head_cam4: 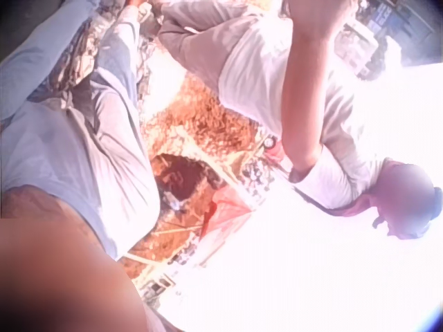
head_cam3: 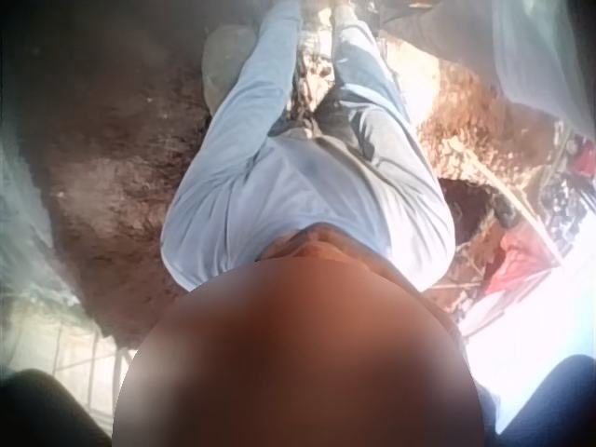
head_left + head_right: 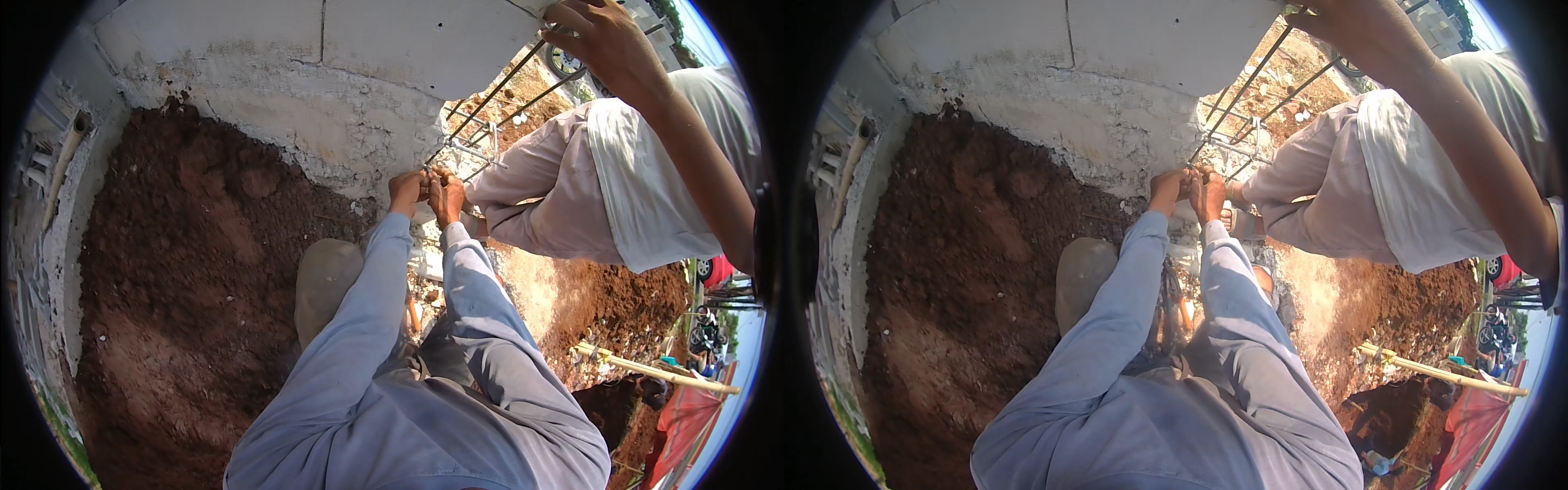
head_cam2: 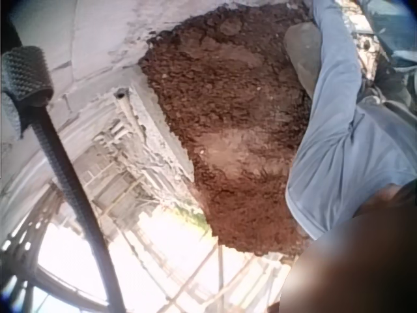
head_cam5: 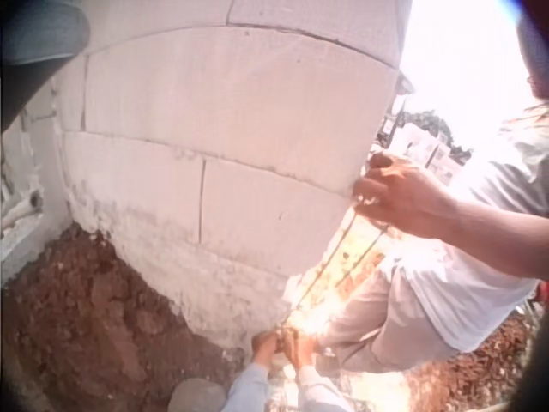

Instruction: The person uses pliers to cut and bend small metal wires, then wraps them around vertical rebar rods embedded in a concrete wall to secure them. Another worker assists by holding the rebar in place. The task is performed at a construction site with exposed soil and building materials nearby.

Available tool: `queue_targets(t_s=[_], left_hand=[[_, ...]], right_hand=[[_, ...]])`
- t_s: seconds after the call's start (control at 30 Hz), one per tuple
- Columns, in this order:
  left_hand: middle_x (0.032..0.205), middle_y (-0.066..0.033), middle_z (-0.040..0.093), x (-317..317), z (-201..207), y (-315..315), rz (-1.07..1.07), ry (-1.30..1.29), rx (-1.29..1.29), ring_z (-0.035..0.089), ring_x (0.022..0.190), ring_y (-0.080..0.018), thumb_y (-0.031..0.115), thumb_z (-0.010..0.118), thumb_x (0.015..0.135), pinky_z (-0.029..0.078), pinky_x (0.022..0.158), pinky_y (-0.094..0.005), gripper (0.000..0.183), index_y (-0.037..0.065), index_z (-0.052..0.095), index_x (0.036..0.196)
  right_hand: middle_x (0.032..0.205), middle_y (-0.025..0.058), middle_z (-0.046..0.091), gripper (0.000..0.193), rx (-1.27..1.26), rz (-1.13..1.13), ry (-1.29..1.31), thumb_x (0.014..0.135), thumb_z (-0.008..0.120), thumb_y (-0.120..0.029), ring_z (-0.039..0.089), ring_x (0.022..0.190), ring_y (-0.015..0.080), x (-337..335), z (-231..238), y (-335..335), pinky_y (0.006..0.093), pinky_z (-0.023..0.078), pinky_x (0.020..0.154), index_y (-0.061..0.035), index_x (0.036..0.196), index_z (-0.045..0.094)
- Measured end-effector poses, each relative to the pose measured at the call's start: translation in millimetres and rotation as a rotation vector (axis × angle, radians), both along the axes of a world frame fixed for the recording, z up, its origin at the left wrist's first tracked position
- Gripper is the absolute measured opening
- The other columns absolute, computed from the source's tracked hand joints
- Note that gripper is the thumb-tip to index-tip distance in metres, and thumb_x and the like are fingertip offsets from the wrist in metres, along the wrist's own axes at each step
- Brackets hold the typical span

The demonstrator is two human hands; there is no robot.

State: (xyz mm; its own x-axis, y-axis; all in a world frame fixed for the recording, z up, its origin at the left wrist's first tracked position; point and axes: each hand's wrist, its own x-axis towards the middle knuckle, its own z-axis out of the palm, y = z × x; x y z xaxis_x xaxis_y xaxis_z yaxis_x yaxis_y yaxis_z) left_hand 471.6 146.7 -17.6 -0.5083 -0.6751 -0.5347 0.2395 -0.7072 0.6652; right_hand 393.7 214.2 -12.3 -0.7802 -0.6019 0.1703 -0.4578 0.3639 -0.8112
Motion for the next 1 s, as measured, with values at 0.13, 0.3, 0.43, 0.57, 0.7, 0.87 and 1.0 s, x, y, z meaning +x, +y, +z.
queue_targets(t_s=[0.13, 0.3, 0.43, 0.57, 0.7, 0.87, 1.0], left_hand=[[0.087, -0.0052, 0.069, 5.8, 4.4, -0.5, -0.073, -0.089, -0.038, 0.065, 0.073, -0.0157, 0.016, 0.066, 0.084, 0.05, 0.063, -0.0298, 0.016, 0.005, 0.072, 0.095], [0.102, -0.0044, 0.068, 11.0, -0.6, -2.3, -0.084, -0.095, -0.057, 0.063, 0.093, -0.0173, 0.029, 0.063, 0.087, 0.048, 0.076, -0.035, 0.027, 0.008, 0.071, 0.103], [0.104, -0.0053, 0.066, 9.4, -3.3, 3.8, -0.021, 0.025, 0.045, 0.061, 0.096, -0.0188, 0.031, 0.057, 0.09, 0.049, 0.078, -0.0359, 0.033, 0.005, 0.069, 0.108], [0.103, -0.0057, 0.067, 5.8, -5.8, 11.1, 0.03, 0.198, 0.075, 0.063, 0.089, -0.0177, 0.025, 0.056, 0.091, 0.052, 0.073, -0.0329, 0.034, 0.002, 0.067, 0.113], [0.104, -0.0073, 0.069, 4.0, -10.4, 24.6, 0.021, 0.199, -0.253, 0.065, 0.086, -0.0136, 0.009, 0.059, 0.089, 0.054, 0.068, -0.0287, 0.032, -0.001, 0.066, 0.119], [0.095, -0.0086, 0.07, 6.6, -23.0, 18.0, -0.02, 0.026, -0.553, 0.066, 0.081, -0.0112, 0.002, 0.059, 0.088, 0.054, 0.063, -0.0264, 0.033, -0.002, 0.065, 0.121], [0.086, -0.0093, 0.07, 9.2, -11.4, 24.1, -0.011, -0.032, -0.556, 0.067, 0.071, -0.0127, 0.003, 0.057, 0.091, 0.054, 0.057, -0.0262, 0.029, -0.003, 0.066, 0.118]], right_hand=[[0.093, 0.0204, 0.07, 0.033, 0.023, 0.052, 0.007, 0.086, 0.064, -0.024, 0.069, 0.086, 0.034, 2.4, 0.4, 2.4, 0.04, 0.053, 0.077, -0.0049, 0.111, 0.071], [0.084, 0.0227, 0.064, 0.031, 0.188, 0.181, 0.196, 0.082, 0.063, -0.03, 0.065, 0.079, 0.04, 11.6, 30.1, -0.9, 0.0462, 0.052, 0.073, -0.0059, 0.098, 0.073], [0.084, 0.0235, 0.067, 0.028, 0.316, 0.256, 0.326, 0.072, 0.07, -0.025, 0.068, 0.081, 0.0379, 5.2, 37.6, -7.5, 0.0447, 0.053, 0.073, -0.0023, 0.088, 0.072], [0.078, 0.0231, 0.069, 0.024, 0.392, 0.221, 0.277, 0.07, 0.073, -0.021, 0.069, 0.077, 0.0379, -2.7, 40.3, -13.5, 0.0435, 0.055, 0.071, -0.0028, 0.085, 0.075], [0.076, 0.0233, 0.069, 0.024, 0.401, 0.165, 0.261, 0.069, 0.073, -0.023, 0.069, 0.074, 0.0389, -8.6, 40.5, -20.4, 0.0441, 0.055, 0.069, -0.0042, 0.083, 0.077], [0.076, 0.0241, 0.068, 0.024, 0.435, 0.198, 0.243, 0.071, 0.07, -0.024, 0.069, 0.074, 0.0395, -9.7, 49.4, -25.5, 0.0438, 0.055, 0.069, -0.0047, 0.082, 0.077], [0.077, 0.0231, 0.069, 0.022, 0.488, 0.326, 0.255, 0.072, 0.069, -0.024, 0.068, 0.075, 0.0399, -18.9, 57.5, -22.1, 0.045, 0.054, 0.068, -0.0046, 0.079, 0.076]])
